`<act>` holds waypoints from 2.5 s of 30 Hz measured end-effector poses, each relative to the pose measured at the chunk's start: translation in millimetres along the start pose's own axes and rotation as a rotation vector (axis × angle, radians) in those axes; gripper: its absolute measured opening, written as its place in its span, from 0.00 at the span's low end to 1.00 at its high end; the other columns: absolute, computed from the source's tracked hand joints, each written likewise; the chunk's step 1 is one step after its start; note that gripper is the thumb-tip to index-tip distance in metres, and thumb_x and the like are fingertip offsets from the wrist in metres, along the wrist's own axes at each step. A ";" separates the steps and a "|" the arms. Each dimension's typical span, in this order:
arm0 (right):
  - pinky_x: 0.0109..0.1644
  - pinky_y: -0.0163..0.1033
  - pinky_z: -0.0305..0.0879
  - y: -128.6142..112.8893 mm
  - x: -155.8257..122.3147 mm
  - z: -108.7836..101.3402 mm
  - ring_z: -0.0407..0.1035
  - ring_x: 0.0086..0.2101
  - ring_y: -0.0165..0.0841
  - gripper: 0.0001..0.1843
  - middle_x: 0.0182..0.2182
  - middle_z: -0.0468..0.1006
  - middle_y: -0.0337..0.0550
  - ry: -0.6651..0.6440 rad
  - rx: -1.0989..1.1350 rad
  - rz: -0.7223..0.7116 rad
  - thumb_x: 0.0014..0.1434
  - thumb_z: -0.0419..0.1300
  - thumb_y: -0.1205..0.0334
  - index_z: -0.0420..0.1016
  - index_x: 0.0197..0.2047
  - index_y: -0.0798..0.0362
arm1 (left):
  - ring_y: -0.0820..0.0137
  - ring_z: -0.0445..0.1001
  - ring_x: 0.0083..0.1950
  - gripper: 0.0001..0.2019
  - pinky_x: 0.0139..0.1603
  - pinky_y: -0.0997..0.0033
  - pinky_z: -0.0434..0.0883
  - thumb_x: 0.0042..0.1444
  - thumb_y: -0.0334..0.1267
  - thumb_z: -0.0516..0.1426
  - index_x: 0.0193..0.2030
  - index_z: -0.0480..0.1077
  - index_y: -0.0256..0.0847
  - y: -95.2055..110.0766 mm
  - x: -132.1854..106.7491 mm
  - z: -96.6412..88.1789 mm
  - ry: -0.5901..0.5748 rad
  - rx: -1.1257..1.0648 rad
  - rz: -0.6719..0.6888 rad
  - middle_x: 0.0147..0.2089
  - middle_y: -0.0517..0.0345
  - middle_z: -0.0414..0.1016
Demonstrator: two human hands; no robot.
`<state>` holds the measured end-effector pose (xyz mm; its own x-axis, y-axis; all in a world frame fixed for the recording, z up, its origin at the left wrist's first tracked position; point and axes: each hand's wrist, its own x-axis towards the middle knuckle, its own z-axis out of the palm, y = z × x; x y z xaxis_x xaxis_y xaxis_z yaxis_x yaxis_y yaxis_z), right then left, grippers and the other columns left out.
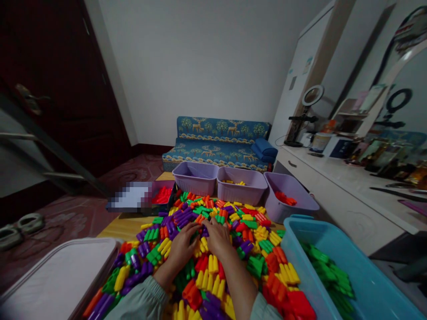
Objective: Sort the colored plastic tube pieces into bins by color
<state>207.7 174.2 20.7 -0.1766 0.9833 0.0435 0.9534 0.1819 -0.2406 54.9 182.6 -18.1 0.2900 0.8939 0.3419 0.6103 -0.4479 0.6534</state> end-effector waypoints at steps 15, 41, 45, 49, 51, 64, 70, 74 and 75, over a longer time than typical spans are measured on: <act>0.45 0.39 0.64 8.4 1.7 26.5 0.73 0.42 0.38 0.17 0.41 0.79 0.41 0.239 0.300 0.135 0.57 0.57 0.49 0.71 0.47 0.47 | 0.54 0.66 0.56 0.30 0.51 0.60 0.66 0.47 0.41 0.63 0.59 0.65 0.42 -12.8 48.9 -56.9 -0.101 0.511 -0.268 0.54 0.44 0.70; 0.48 0.43 0.65 10.3 5.0 31.9 0.69 0.42 0.37 0.09 0.38 0.74 0.45 0.602 0.593 -0.077 0.60 0.55 0.60 0.74 0.41 0.51 | 0.73 0.72 0.28 0.13 0.26 0.76 0.69 0.50 0.40 0.60 0.41 0.72 0.35 -10.5 64.7 -20.2 0.155 -1.231 -0.652 0.33 0.54 0.75; 0.50 0.44 0.66 11.2 5.1 28.6 0.69 0.43 0.37 0.10 0.39 0.74 0.46 0.829 0.681 -0.089 0.61 0.55 0.59 0.74 0.42 0.51 | 0.73 0.72 0.29 0.15 0.28 0.73 0.72 0.54 0.43 0.58 0.44 0.71 0.35 7.1 58.9 -22.2 -0.034 -1.421 -0.743 0.31 0.55 0.73; 0.52 0.45 0.65 9.4 3.9 26.3 0.69 0.45 0.37 0.12 0.42 0.74 0.46 0.795 0.678 -0.134 0.59 0.58 0.58 0.74 0.46 0.50 | 0.70 0.74 0.35 0.20 0.34 0.70 0.75 0.56 0.51 0.55 0.45 0.72 0.37 23.2 49.0 -15.1 -0.245 -1.506 -0.780 0.37 0.52 0.74; 0.53 0.46 0.65 9.1 3.5 27.0 0.68 0.47 0.38 0.16 0.45 0.74 0.48 0.780 0.675 -0.132 0.58 0.59 0.57 0.72 0.49 0.50 | 0.70 0.74 0.37 0.20 0.34 0.72 0.74 0.55 0.52 0.57 0.46 0.71 0.37 26.9 45.7 -9.1 -0.293 -1.518 -0.770 0.39 0.51 0.75; 0.51 0.45 0.67 19.7 8.2 41.1 0.72 0.45 0.39 0.15 0.43 0.79 0.49 0.549 0.629 0.064 0.57 0.53 0.61 0.74 0.45 0.54 | 0.76 0.74 0.28 0.08 0.23 0.82 0.69 0.51 0.25 0.57 0.39 0.71 0.34 14.9 43.3 -13.2 -0.068 -1.424 -0.845 0.32 0.56 0.75; 0.50 0.45 0.68 18.7 6.8 43.4 0.73 0.44 0.40 0.16 0.43 0.79 0.49 0.463 0.498 0.098 0.57 0.53 0.58 0.74 0.47 0.53 | 0.77 0.72 0.22 0.02 0.17 0.82 0.66 0.55 0.31 0.56 0.35 0.70 0.36 5.0 56.3 -29.2 0.038 -1.541 -0.957 0.25 0.59 0.74; 0.48 0.44 0.69 19.0 7.0 44.8 0.74 0.43 0.40 0.16 0.42 0.80 0.47 0.424 0.444 0.112 0.58 0.53 0.57 0.74 0.46 0.51 | 0.74 0.72 0.22 0.03 0.16 0.81 0.65 0.55 0.33 0.56 0.32 0.69 0.35 -1.9 79.6 -44.2 0.039 -1.503 -0.952 0.24 0.56 0.72; 0.48 0.44 0.69 19.0 7.1 45.1 0.74 0.43 0.40 0.16 0.43 0.80 0.46 0.420 0.440 0.112 0.58 0.53 0.57 0.74 0.46 0.51 | 0.74 0.71 0.23 0.03 0.17 0.81 0.66 0.55 0.32 0.56 0.32 0.69 0.34 -2.8 89.5 -48.5 0.065 -1.481 -0.932 0.23 0.56 0.71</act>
<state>213.5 184.6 -27.3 0.1155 0.9292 0.3510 0.7546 0.1477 -0.6394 43.3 262.9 43.5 0.2147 0.8546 -0.4728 -0.5984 0.4977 0.6279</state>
